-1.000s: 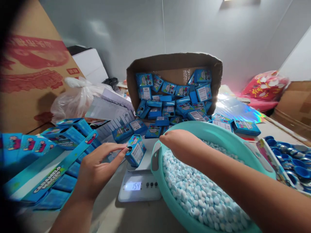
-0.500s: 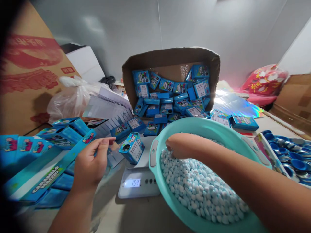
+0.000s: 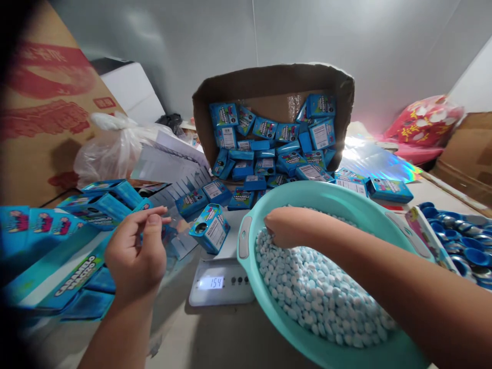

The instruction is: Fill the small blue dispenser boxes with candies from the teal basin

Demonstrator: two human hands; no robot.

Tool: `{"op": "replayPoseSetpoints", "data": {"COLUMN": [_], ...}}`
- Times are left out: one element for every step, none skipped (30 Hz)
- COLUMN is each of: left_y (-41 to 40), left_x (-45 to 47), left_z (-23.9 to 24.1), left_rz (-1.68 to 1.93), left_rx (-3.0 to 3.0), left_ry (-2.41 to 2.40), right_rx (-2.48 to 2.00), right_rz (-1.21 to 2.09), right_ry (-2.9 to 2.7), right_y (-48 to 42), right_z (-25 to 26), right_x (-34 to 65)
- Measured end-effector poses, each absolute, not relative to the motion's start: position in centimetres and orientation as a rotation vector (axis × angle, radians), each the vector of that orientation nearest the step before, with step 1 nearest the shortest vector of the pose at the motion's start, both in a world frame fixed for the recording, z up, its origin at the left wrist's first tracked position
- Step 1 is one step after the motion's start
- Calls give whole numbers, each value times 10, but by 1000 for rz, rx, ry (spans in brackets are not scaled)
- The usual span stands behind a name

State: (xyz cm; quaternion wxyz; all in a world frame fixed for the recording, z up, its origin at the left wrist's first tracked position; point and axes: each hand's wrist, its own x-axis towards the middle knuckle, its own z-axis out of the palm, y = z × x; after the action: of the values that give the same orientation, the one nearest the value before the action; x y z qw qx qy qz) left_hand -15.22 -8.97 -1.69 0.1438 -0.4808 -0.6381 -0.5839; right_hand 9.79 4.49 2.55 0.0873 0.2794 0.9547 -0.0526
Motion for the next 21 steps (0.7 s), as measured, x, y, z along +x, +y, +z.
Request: {"op": "replayPoseSetpoints", "data": {"left_y": [-90,-90,-91,-91,-92,-92,-92,-92,-92,-92,-92,-92,-92,-92,-92,-93,-93,-92,-92,-92,-92], "left_x": [-153,-153,-153,-153,-153,-153,-153,-152,-152,-151,-150,-150,-150,-150,-150,-150,-150,-150,-150,-150,-150], "left_z": [-17,-17,-17,-17,-16,-16,-16,-15,-15,-14,-14,-14,-14,-14,-14,-14,-15,-15,-16,-16,-16], "left_rz": [-1674,-1663,-1652,-1637,-1620,-1603,-1586,-1570,-1553,-1536,-1521,-1513,-1510,-1516,-1523,-1531,-1538,-1544,-1547,-1547,-1548], "left_rx": [-1393,-1403,-1417,-1434,-1453,-1472,-1488,-1501,-1512,-1518,-1522,-1523,-1524,-1524,-1521,-1518,-1517,-1517,-1516,-1515,-1516], "left_ry": [-1833,-1828,-1824,-1821,-1818,-1814,-1807,-1803,-1798,-1790,-1781,-1773,-1768,-1765,-1765,-1771,-1775,-1778,-1780,-1780,-1781], "right_rx": [833,838,845,851,854,854,851,842,834,827,822,820,819,821,826,836,853,871,888,903,910], "right_rz": [-153,-145,-138,-135,-135,-138,-142,-150,-157,-166,-178,-189,-196,-204,-213,-220,-225,-227,-226,-220,-206], "right_ry": [2821,2809,2806,2810,2813,2812,2809,2806,2816,2825,2834,2846,2867,2882,2888,2888,2879,2861,2839,2812,2797], "right_y": [44,44,44,44,44,45,45,46,47,48,48,49,49,49,48,48,47,46,45,44,43], "right_z": [26,27,27,27,27,27,26,26,25,24,23,22,22,22,22,23,25,26,28,29,31], "right_x": [98,97,97,97,97,97,97,98,98,98,99,99,99,100,100,99,99,99,98,98,97]}}
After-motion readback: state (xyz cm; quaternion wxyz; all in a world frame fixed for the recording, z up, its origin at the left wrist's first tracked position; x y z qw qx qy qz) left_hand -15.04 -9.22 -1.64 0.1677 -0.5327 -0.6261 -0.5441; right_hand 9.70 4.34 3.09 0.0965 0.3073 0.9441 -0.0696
